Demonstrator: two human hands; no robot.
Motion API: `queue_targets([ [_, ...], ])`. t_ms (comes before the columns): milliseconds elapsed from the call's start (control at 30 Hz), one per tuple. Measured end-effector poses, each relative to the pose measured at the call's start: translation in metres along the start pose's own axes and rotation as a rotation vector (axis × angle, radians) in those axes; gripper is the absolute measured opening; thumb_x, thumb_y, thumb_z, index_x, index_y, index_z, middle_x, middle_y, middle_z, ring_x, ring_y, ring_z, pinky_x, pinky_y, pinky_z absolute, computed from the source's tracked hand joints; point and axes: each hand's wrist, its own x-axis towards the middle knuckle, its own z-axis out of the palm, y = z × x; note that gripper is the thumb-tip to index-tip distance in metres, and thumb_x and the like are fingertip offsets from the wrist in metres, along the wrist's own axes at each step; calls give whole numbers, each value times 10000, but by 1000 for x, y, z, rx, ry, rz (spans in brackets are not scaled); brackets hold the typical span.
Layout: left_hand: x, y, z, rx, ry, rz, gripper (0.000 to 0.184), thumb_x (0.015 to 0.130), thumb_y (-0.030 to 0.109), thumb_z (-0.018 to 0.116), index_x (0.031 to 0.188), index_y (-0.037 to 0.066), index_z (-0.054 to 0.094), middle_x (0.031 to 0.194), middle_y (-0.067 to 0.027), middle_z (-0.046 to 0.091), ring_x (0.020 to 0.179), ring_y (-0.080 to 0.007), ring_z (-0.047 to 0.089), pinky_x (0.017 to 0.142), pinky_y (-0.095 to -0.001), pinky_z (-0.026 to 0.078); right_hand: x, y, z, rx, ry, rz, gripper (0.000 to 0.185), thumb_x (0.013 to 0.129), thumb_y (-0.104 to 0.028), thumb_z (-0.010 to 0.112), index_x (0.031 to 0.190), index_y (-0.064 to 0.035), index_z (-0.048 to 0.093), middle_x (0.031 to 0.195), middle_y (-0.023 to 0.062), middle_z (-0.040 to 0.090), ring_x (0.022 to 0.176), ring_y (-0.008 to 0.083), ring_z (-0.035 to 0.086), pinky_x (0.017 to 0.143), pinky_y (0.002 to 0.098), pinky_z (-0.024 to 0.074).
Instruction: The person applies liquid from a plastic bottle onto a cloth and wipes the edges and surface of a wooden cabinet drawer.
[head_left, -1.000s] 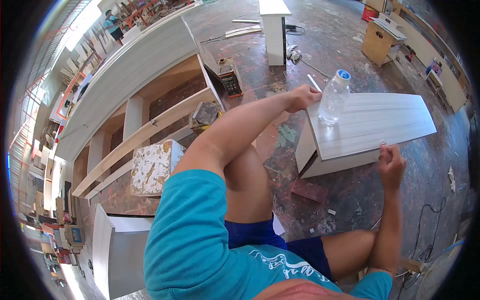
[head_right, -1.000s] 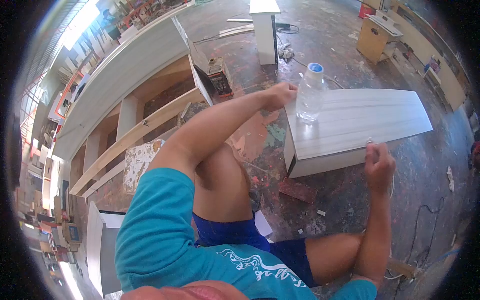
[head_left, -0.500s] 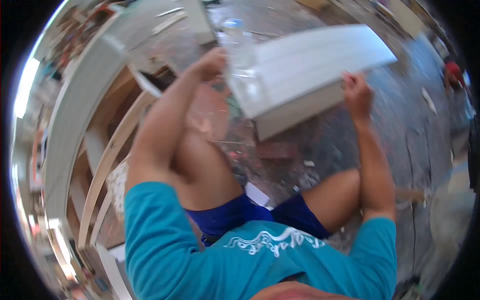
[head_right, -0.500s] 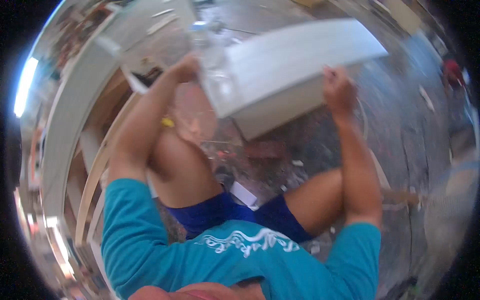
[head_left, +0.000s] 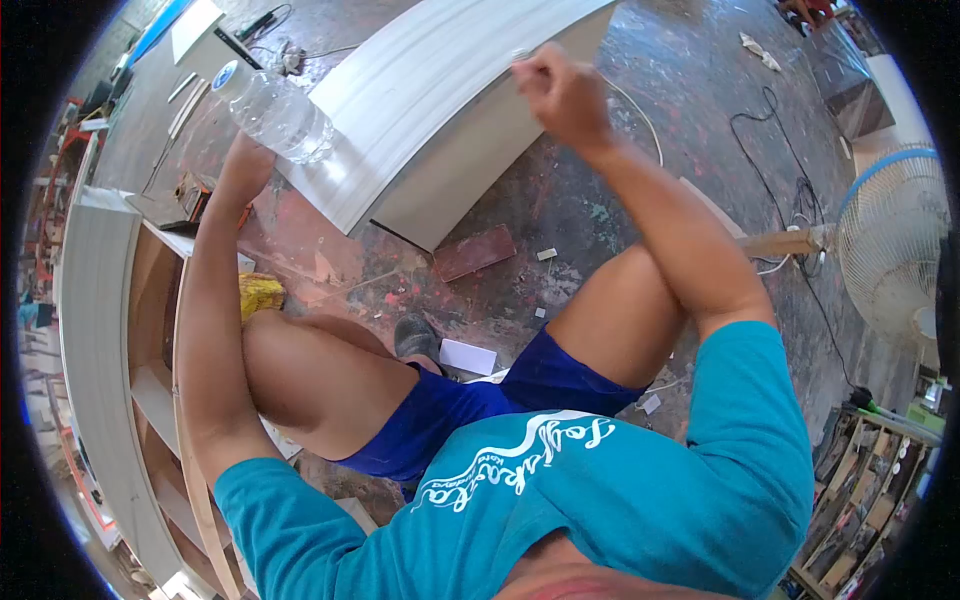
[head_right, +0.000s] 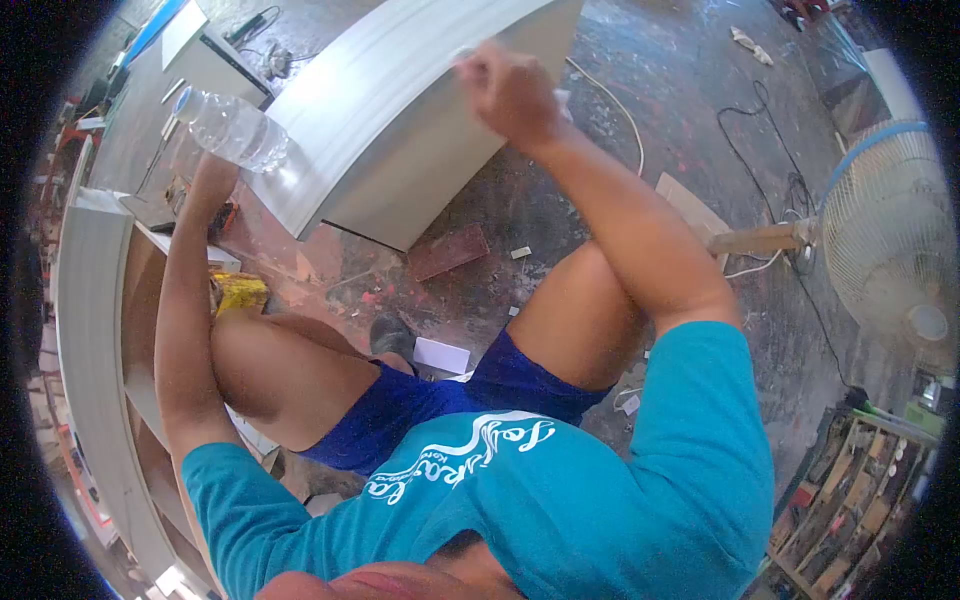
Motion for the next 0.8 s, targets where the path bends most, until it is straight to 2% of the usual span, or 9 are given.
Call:
queue_targets([
  [33, -1, -5, 0, 69, 8, 63, 361, 968, 46, 528, 1308, -30, 622, 1325, -143, 650, 1257, -250, 577, 1092, -361, 419, -4, -19, 0, -2, -73, -78, 234, 975, -279, 683, 859, -77, 659, 681, 111, 694, 624, 309, 708, 551, 401, 541],
  [133, -3, -29, -4, 155, -18, 55, 372, 967, 50, 522, 1317, -37, 614, 1347, -170, 640, 1287, -291, 565, 1112, -379, 402, -22, -68, 8, 29, -220, -340, 227, 962, -290, 687, 853, -98, 635, 658, 117, 657, 623, 337, 680, 539, 432, 517],
  [233, 1, -37, -3, 101, -40, 26, 381, 970, 63, 517, 1326, -41, 606, 1368, -185, 627, 1303, -319, 554, 1128, -391, 387, -14, -67, 3, 13, -260, -324, 238, 948, -308, 700, 848, -106, 624, 666, 119, 664, 630, 345, 680, 546, 435, 519],
  [333, -7, -7, -8, 89, -61, -17, 382, 978, 75, 509, 1329, -41, 604, 1379, -190, 618, 1312, -321, 546, 1136, -392, 378, 5, -3, 10, -59, 25, -40, 234, 941, -305, 710, 865, -98, 633, 665, 126, 678, 607, 356, 679, 535, 447, 526],
  [433, -8, 3, -6, 58, -65, -79, 384, 990, 87, 498, 1338, -37, 601, 1384, -192, 613, 1321, -317, 539, 1140, -393, 372, 13, 15, 4, -18, 215, 99, 226, 944, -298, 708, 877, -95, 634, 656, 133, 674, 597, 363, 674, 529, 460, 524],
  [567, -10, 8, -8, 106, -86, -20, 391, 1007, 105, 483, 1354, -36, 593, 1389, -190, 612, 1330, -312, 534, 1144, -387, 368, -13, -51, 9, 1, -92, -101, 232, 976, -309, 628, 879, -104, 575, 634, 131, 653, 621, 374, 689, 546, 495, 537],
  [667, -11, 10, -7, 82, -45, -99, 393, 1008, 102, 478, 1357, -39, 592, 1413, -189, 597, 1345, -307, 524, 1151, -382, 361, -19, -74, 9, 86, -204, -305, 238, 980, -323, 622, 887, -110, 572, 639, 139, 650, 603, 378, 682, 537, 499, 536],
  [733, -10, 7, -8, 67, -91, -82, 394, 1008, 99, 477, 1360, -38, 591, 1419, -187, 596, 1352, -303, 520, 1157, -381, 355, -16, -59, 7, 28, -201, -350, 256, 979, -339, 624, 879, -109, 576, 639, 145, 646, 596, 381, 678, 537, 496, 538],
  [800, -9, 3, -8, 77, -109, -45, 396, 1008, 96, 476, 1363, -36, 590, 1420, -184, 598, 1355, -299, 519, 1160, -380, 352, -6, -18, 4, -20, -128, -159, 280, 975, -360, 626, 871, -104, 582, 637, 159, 649, 606, 396, 680, 557, 510, 545],
])
